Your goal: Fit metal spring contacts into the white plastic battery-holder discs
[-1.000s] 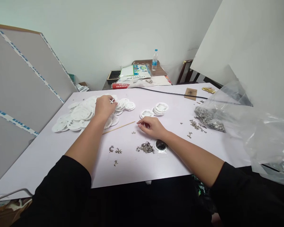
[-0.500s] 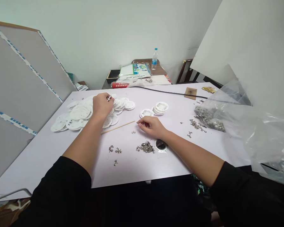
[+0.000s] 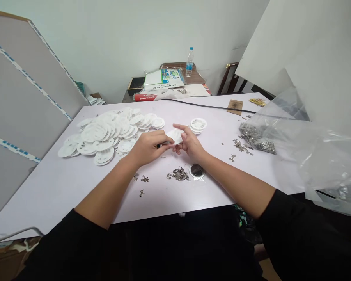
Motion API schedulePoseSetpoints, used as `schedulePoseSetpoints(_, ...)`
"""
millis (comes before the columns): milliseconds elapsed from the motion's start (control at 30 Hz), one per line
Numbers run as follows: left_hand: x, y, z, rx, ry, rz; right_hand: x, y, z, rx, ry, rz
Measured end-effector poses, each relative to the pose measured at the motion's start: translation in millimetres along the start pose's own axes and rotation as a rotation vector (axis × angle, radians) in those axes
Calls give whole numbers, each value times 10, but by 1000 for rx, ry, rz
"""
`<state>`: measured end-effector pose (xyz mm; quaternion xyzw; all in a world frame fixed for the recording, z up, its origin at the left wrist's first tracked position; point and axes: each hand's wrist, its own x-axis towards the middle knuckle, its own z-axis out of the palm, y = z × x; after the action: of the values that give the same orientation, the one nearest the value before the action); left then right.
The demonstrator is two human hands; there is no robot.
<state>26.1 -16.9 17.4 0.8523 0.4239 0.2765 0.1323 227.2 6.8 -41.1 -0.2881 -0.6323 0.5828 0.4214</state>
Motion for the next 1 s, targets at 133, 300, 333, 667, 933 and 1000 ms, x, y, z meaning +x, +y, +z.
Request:
schedulePoseSetpoints(133, -115, -44, 96, -90, -16, -10, -38, -10, -31, -274, 126, 30)
schedulePoseSetpoints(300, -163, -171, -13, -178, -313, -184, -38, -2, -99, -411, 196, -21)
schedulePoseSetpoints(333, -165, -178, -23, -173, -406, -208, -38, -7, -104, -425, 204, -18)
schedulePoseSetpoints(667, -244, -333, -442, -26, -642, -386, -32, 7, -127, -601, 222, -69)
schedulePoseSetpoints(933, -350, -407, -636, 90, -851, -636, -10, 36, -129, -581, 230, -50)
schedulePoseSetpoints(1000, -354, -427, -580, 58, -877, -649, -10, 29, -125, -573, 229, -32)
